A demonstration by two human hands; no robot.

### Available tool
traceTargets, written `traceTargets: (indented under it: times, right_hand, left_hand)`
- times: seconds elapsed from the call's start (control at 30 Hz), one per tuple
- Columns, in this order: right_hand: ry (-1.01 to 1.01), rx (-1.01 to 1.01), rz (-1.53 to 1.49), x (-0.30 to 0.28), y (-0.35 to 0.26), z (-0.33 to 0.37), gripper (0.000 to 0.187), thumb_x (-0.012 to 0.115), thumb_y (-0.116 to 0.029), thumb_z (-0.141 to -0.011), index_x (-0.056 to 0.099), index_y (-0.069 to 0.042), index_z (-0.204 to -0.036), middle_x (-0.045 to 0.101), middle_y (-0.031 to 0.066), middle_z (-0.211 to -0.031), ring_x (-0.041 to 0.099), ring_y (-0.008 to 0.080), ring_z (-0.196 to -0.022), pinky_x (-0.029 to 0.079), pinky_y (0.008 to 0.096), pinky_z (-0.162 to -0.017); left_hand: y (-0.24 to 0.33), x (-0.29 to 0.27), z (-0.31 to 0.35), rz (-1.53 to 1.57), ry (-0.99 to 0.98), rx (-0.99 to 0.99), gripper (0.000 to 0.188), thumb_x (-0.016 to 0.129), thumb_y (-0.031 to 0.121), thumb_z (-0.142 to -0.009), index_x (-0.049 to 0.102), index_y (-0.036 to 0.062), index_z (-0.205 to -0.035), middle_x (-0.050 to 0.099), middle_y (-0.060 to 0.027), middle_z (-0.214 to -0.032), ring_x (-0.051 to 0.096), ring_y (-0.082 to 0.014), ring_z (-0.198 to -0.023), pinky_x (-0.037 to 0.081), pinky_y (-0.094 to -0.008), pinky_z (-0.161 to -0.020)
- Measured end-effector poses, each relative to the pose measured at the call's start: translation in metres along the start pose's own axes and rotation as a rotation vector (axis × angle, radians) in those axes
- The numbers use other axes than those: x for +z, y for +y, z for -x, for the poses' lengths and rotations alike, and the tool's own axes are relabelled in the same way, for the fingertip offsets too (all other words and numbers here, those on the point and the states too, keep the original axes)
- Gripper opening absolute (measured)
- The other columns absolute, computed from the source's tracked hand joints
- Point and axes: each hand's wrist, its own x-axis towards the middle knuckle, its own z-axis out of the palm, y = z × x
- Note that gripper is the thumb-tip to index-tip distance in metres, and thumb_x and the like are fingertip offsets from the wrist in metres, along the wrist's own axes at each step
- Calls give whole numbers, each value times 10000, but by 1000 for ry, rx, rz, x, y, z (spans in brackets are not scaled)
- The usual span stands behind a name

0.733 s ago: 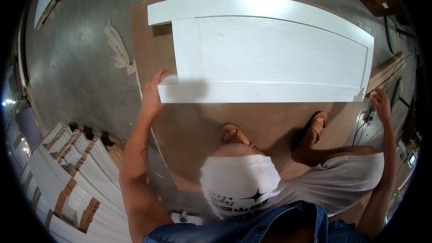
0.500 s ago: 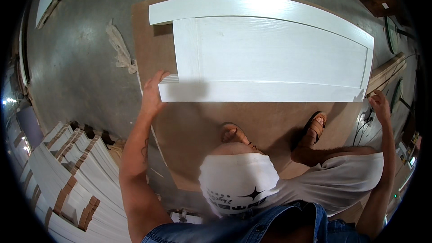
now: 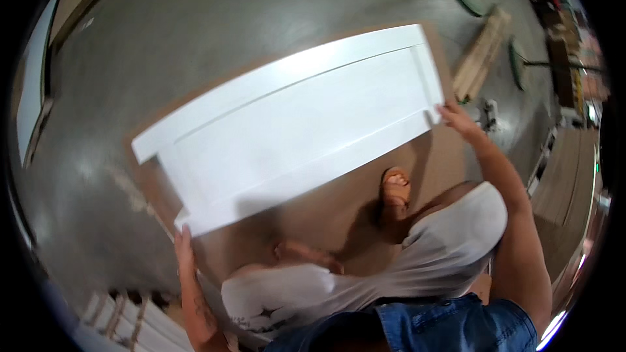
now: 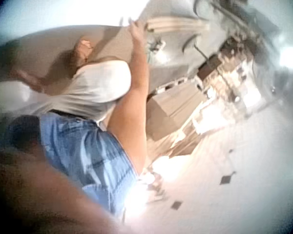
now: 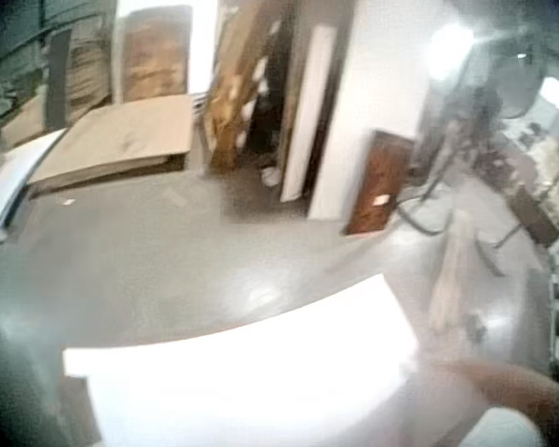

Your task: The person picks up a white wooden panel from a stack, places it on a machine worktable, and uses a ruler and a marking tool to measure and mark the wood.

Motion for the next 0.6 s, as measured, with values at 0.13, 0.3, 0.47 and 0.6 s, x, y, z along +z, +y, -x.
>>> traceTargets:
  times: [0.13, 0.3, 0.47, 0.6]
  right_hand:
    - [143, 76, -28, -10, 31, -10, 792, 630, -636, -952, 565, 5, -1412, 615, 150, -1343, 554, 264, -1208, 439, 412, -1034]
    - [110, 105, 34, -11, 63, -21, 841, 656, -648, -931, 598, 73, -1360, 654, 176, -1308, 585, 294, -1210, 452, 411, -1031]
    - [81, 13, -169, 3, 41, -15, 831, 673, -633, -927, 617, 85, -1340, 664, 216, -1298, 596, 326, -1236, 452, 434, -1054]
    - [81, -44, -200, 1, 29, -6, 843, 680, -628, -923, 612, 106, -1333, 654, 244, -1306, 595, 338, -1252, 440, 448, -1077]
  left_hand:
    - [3, 21, -9, -16, -82, 52, 606, 565, 408, -1066, 472, -31, -1473, 569, -120, -1424, 537, -232, -1301, 388, -407, -1140]
    - [13, 38, -9, 12, -90, 0, 657, 577, 475, -1038, 495, -30, -1450, 587, -118, -1417, 559, -259, -1297, 400, -426, -1138]
    - [12, 40, -4, 153, -27, -23, 563, 549, 449, -1055, 546, 3, -1399, 610, -90, -1373, 563, -235, -1272, 386, -410, -1127]
    - [6, 43, -13, 200, -8, 1, 583, 543, 455, -1056, 547, -21, -1392, 610, -108, -1374, 563, -249, -1282, 380, -415, -1148]
